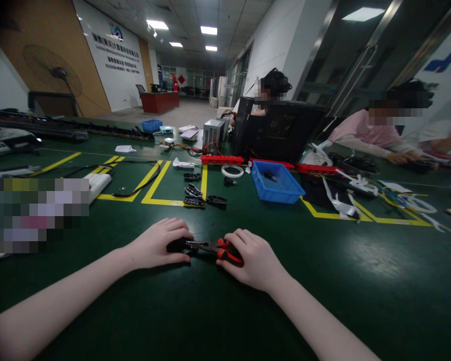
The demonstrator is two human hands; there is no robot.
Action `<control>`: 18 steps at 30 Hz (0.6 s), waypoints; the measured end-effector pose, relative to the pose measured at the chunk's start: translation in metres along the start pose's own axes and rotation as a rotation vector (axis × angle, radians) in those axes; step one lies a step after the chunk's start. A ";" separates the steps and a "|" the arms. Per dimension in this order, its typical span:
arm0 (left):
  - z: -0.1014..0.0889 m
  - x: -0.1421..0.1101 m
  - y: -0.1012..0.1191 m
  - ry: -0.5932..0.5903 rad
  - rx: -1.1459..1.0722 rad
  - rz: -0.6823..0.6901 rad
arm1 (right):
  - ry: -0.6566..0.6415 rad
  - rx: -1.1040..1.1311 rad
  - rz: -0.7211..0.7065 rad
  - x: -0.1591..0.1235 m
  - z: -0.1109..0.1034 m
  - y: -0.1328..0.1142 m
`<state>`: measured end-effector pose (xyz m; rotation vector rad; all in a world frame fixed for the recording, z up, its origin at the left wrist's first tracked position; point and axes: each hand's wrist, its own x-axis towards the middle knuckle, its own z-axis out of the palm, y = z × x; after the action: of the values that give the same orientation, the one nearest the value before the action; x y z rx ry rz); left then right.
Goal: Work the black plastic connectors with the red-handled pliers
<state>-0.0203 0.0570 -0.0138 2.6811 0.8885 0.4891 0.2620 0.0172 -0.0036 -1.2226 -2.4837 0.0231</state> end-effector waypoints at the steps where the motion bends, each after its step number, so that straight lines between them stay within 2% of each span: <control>1: 0.000 0.000 0.000 -0.002 0.001 -0.001 | -0.005 0.002 0.003 0.000 0.000 0.000; 11: 0.001 0.002 -0.002 -0.009 -0.026 -0.007 | -0.068 -0.005 0.026 0.000 -0.001 0.000; 18: -0.001 0.001 -0.002 0.009 -0.024 0.000 | -0.040 -0.039 -0.017 0.002 0.000 0.004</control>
<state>-0.0209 0.0592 -0.0135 2.6590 0.8802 0.5094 0.2643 0.0211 -0.0042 -1.2278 -2.5399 -0.0050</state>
